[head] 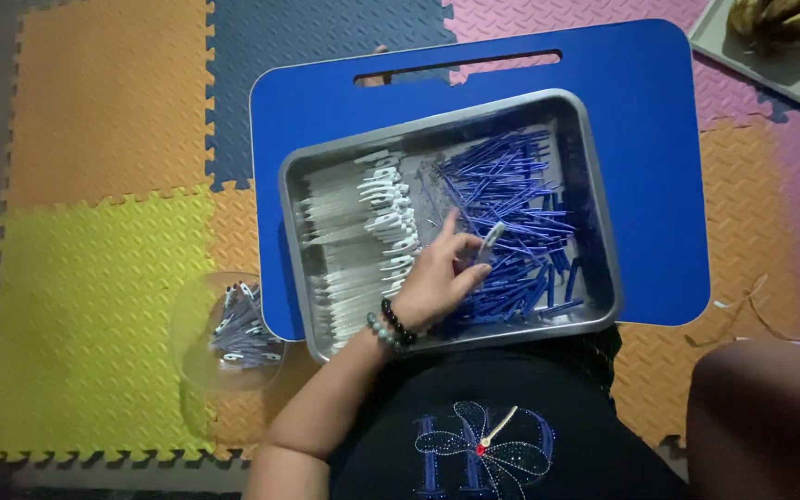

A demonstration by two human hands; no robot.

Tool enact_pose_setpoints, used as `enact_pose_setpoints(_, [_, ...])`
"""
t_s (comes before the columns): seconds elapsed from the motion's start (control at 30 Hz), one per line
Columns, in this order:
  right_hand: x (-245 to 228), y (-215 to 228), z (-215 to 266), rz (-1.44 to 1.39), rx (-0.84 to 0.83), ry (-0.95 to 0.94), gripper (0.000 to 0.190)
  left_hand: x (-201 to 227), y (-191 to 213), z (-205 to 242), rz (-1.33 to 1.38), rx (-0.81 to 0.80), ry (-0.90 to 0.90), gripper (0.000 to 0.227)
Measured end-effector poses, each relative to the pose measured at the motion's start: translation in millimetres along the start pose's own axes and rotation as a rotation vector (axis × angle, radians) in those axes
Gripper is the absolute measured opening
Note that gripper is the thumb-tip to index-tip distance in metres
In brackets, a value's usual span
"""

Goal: Assembling small blue and white plastic stationery components by hand

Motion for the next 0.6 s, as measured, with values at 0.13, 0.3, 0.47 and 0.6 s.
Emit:
enact_pose_setpoints(0.13, [-84.0,104.6,-82.9,0.037,0.042,-0.014,0.030,18.4,16.2,12.2,0.296,0.099,-0.011,0.031])
enact_pose_setpoints(0.3, [-192.6,228.4,-189.9,-1.932,-0.064,0.131,0.024,0.4,24.9,35.1,0.525,0.252,0.043,0.035])
enact_pose_setpoints(0.47, [-235.4,212.1,-196.5,-2.030,-0.086,0.129,0.026,-9.2,19.9,44.5,0.562,0.289,0.127,0.035])
enact_pose_setpoints(0.6, [-238.2,207.5,-197.5,-2.026,-0.128,0.137,0.024,-11.9,18.5,44.3,0.557,0.296,0.102,0.037])
Point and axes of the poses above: each hand's wrist, its own z-axis away from the middle knuckle, its own y-axis out of the back of the hand, x = y × z, the point moved 9 cm from there along -z, towards the middle knuckle, and after that the axes turned 10 degrees about -y, right-handed, at the moved point
